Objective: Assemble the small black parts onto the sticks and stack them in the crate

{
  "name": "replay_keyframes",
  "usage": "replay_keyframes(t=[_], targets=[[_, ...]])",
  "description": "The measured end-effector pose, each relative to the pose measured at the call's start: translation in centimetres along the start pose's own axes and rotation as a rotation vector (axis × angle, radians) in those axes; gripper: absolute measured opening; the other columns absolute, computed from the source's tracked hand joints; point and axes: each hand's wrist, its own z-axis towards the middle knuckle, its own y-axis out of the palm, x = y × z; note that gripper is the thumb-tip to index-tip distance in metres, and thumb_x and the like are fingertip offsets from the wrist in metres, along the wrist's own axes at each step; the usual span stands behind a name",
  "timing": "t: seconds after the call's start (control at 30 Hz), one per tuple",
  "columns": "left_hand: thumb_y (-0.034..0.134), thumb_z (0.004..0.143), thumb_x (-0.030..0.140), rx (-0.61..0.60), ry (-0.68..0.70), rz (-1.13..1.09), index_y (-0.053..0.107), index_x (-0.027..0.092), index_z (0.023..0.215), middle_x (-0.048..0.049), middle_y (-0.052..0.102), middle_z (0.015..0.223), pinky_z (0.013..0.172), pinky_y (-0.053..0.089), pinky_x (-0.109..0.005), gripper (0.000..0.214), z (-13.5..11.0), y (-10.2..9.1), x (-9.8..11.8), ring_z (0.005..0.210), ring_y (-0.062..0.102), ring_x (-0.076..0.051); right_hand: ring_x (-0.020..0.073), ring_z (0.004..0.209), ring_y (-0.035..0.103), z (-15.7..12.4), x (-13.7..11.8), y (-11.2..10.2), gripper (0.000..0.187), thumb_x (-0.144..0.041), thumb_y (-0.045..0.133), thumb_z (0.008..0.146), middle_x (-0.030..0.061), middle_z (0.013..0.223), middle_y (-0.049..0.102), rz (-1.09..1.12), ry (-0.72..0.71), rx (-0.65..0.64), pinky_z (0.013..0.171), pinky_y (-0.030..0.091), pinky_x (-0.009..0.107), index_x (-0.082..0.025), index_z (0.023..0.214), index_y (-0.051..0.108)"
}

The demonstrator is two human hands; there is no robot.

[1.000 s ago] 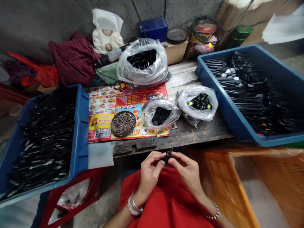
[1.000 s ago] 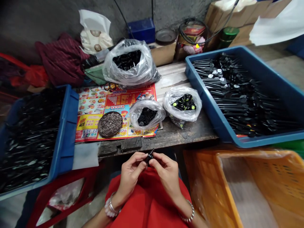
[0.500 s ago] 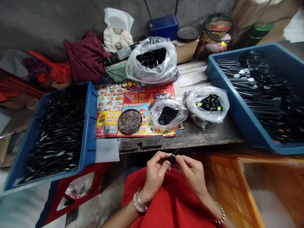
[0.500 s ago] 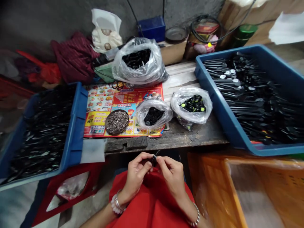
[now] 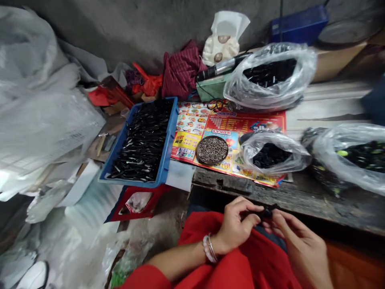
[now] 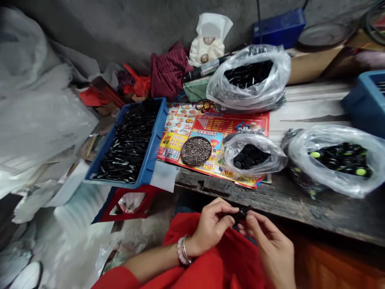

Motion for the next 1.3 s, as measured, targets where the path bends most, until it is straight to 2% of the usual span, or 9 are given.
replay_keyframes(t=[0.1,0.2,0.43,0.6,0.73,0.83,0.97,1.13,1.3], targets=[[0.068,0.082,0.023,-0.021,0.014,-0.018,0.077,0.016,0.094,-0.009,0.066,0.087,0.073,0.05,-0.031,0.016,0.2,-0.3,0.0,0.083,0.062,-0.022,0.02,0.063,0.071,-0.2,-0.3,0.7,0.052,-0.041,0.093,0.049,0.0062,0.077,0.076,0.011,-0.04,0.015,0.059,0.061,0.021,-0.016,0.091,0.076],[0.068,0.083,0.023,-0.05,0.018,-0.032,0.076,0.017,0.095,-0.0077,0.065,0.087,0.074,0.049,-0.03,0.016,0.4,-0.6,-0.1,0.084,0.062,-0.021,0.0186,0.06,0.068,-0.7,-0.8,1.6,0.043,-0.036,0.092,0.049,0.0043,0.07,0.074,0.02,-0.116,0.039,0.057,0.06,0.023,-0.017,0.084,0.077],[0.067,0.086,0.025,-0.093,-0.019,-0.054,0.074,0.018,0.096,-0.0066,0.065,0.093,0.081,0.05,-0.03,0.014,0.9,-0.8,-0.7,0.087,0.062,-0.02,0.0176,0.052,0.064,-0.9,-2.2,2.3,0.029,-0.043,0.083,0.066,0.0032,0.062,0.072,0.01,-0.212,-0.059,0.053,0.056,0.027,-0.017,0.078,0.078],[0.068,0.086,0.031,-0.104,-0.04,-0.023,0.074,0.017,0.097,-0.0076,0.065,0.093,0.079,0.051,-0.031,0.019,0.8,-0.5,-0.6,0.086,0.062,-0.02,0.0163,0.046,0.06,-0.5,-2.1,1.6,0.045,-0.057,0.07,0.08,0.005,0.055,0.067,0.006,-0.188,-0.211,0.044,0.049,0.024,-0.015,0.063,0.071],[0.069,0.085,0.034,-0.107,-0.063,-0.018,0.073,0.016,0.097,-0.0079,0.063,0.093,0.069,0.052,-0.028,0.022,0.8,-0.3,-0.8,0.078,0.061,-0.018,0.0164,0.047,0.059,-0.3,-1.9,1.5,0.044,-0.058,0.075,0.075,0.0039,0.057,0.066,0.05,-0.159,-0.19,0.044,0.05,0.025,-0.015,0.069,0.071],[0.069,0.085,0.033,-0.102,-0.059,-0.008,0.073,0.017,0.097,-0.0078,0.064,0.093,0.073,0.053,-0.03,0.021,0.8,-0.2,-0.9,0.083,0.062,-0.02,0.0169,0.05,0.063,-0.1,-1.8,1.5,0.041,-0.053,0.082,0.069,0.002,0.063,0.068,0.124,-0.144,-0.128,0.047,0.054,0.026,-0.016,0.082,0.072],[0.068,0.085,0.031,-0.097,-0.043,0.023,0.074,0.017,0.097,-0.0077,0.065,0.093,0.08,0.052,-0.032,0.019,0.9,-0.2,-0.9,0.088,0.062,-0.021,0.0197,0.053,0.066,0.0,-1.5,1.4,0.042,-0.053,0.082,0.068,0.0037,0.066,0.069,0.159,-0.109,-0.127,0.051,0.059,0.031,-0.015,0.082,0.072],[0.069,0.084,0.028,-0.087,-0.033,0.015,0.075,0.018,0.097,-0.0067,0.066,0.091,0.081,0.051,-0.031,0.017,1.0,-0.2,-0.9,0.087,0.063,-0.02,0.0193,0.059,0.067,-0.2,-1.3,1.4,0.045,-0.046,0.09,0.056,0.0047,0.07,0.072,0.147,-0.14,-0.098,0.059,0.06,0.031,-0.015,0.085,0.073],[0.07,0.083,0.028,-0.094,-0.096,-0.049,0.075,0.017,0.097,-0.0065,0.065,0.091,0.073,0.052,-0.028,0.018,0.8,0.0,-1.1,0.082,0.062,-0.018,0.0166,0.048,0.06,-0.4,-1.8,1.5,0.04,-0.054,0.08,0.07,0.0035,0.057,0.067,0.06,-0.172,-0.152,0.046,0.053,0.026,-0.015,0.077,0.073]])
